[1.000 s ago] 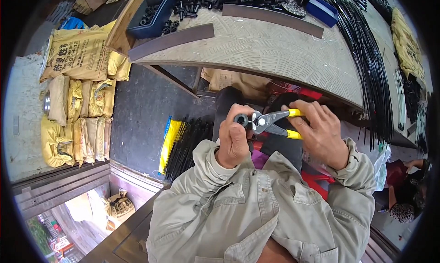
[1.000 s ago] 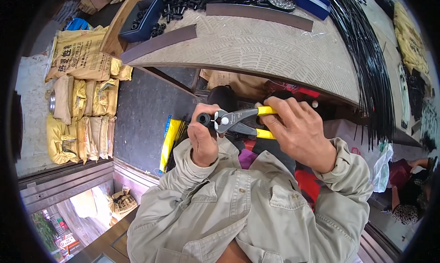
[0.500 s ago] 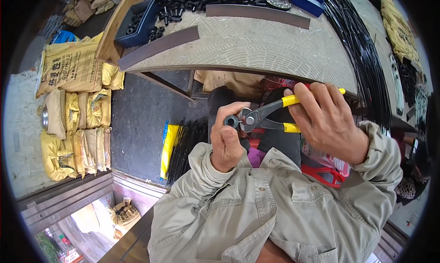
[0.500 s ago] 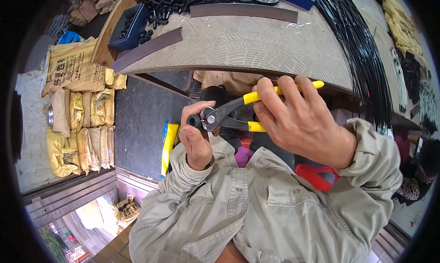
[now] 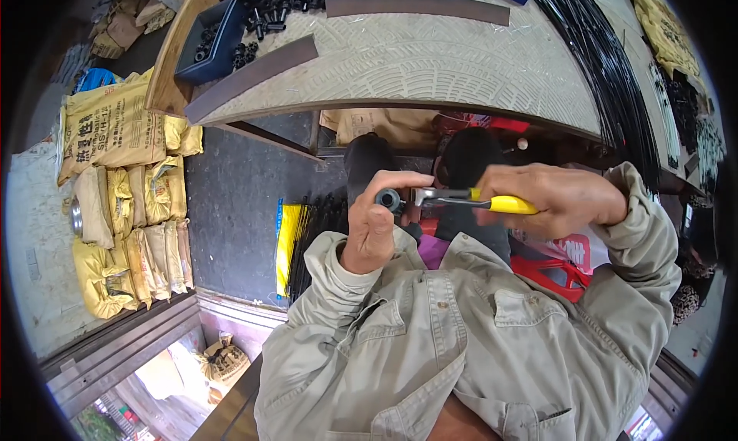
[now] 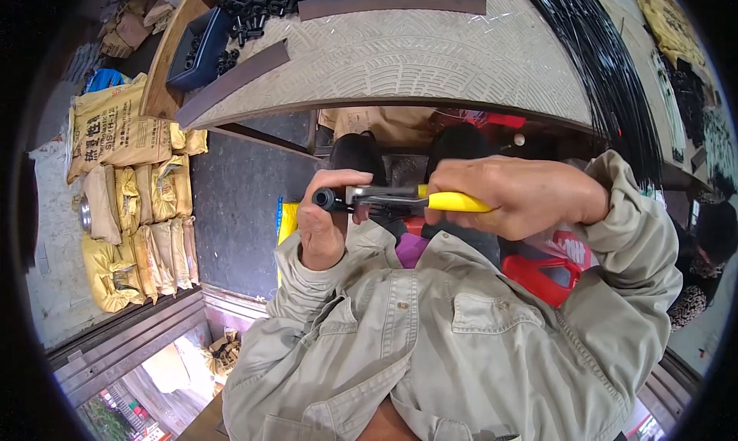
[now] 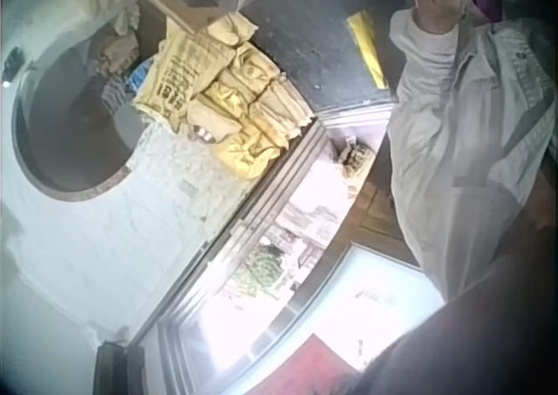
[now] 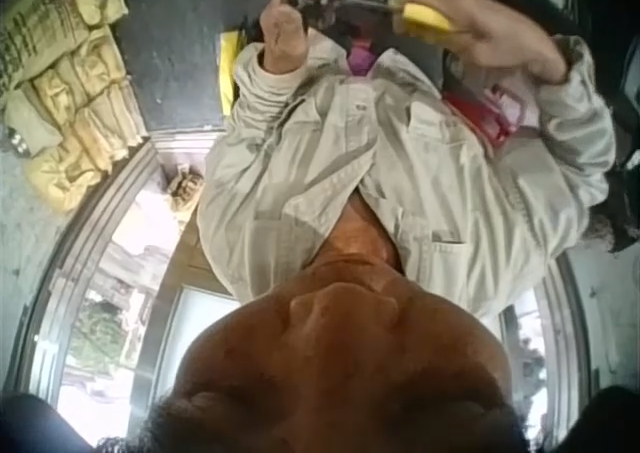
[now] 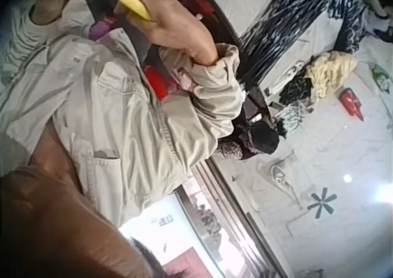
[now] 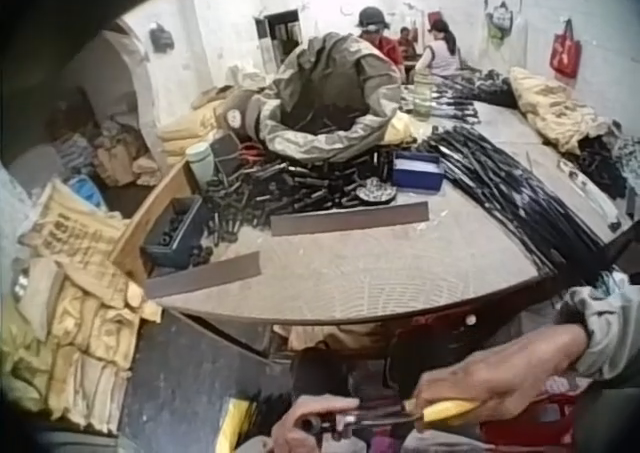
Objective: Assembling a bundle of black cables into a connector or harness assembly.
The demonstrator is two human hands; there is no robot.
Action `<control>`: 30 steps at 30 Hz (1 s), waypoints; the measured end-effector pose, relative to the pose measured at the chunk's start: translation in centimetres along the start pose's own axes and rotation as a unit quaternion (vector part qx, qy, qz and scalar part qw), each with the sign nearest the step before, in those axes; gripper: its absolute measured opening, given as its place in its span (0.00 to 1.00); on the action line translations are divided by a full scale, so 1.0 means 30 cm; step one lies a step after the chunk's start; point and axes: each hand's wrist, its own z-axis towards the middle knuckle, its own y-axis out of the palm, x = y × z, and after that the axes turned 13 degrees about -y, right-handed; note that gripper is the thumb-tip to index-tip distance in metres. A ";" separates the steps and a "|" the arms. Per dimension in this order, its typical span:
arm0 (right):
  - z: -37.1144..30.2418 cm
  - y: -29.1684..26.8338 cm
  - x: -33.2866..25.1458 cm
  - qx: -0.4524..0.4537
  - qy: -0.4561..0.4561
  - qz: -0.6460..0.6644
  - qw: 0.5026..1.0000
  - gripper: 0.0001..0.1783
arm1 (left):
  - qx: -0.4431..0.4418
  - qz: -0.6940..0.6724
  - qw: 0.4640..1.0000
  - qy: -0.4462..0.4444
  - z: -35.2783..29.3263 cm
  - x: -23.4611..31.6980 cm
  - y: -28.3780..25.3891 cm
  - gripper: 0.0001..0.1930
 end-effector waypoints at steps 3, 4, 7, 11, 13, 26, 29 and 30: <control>0.005 -0.045 -0.039 -0.068 0.109 0.204 0.970 0.08 | -0.025 -0.002 1.000 0.014 -0.004 -0.008 0.004 0.34; 0.001 -0.048 -0.041 -0.060 0.126 0.227 0.964 0.07 | -0.032 -0.005 0.999 0.015 -0.006 -0.010 0.005 0.33; 0.011 -0.073 -0.057 -0.073 0.140 0.228 0.961 0.07 | -0.044 -0.008 0.999 0.013 -0.011 -0.007 0.009 0.32; 0.014 -0.103 -0.066 -0.130 0.142 0.165 0.967 0.10 | -0.071 -0.025 0.997 -0.004 -0.011 0.013 0.007 0.31; 0.001 -0.096 -0.054 -0.121 0.122 0.153 0.973 0.11 | -0.068 -0.029 0.997 -0.008 -0.007 0.022 0.016 0.31; 0.045 -0.009 0.051 0.097 0.022 -0.138 0.985 0.11 | 0.260 0.019 0.955 0.143 0.040 0.020 -0.042 0.34; -0.043 -0.071 0.236 0.178 0.144 -0.386 0.894 0.17 | 0.405 0.005 0.883 0.237 -0.118 0.238 -0.306 0.30; -0.068 -0.105 0.324 0.186 0.181 -0.439 0.860 0.16 | 0.437 0.019 0.860 0.263 -0.245 0.346 -0.381 0.31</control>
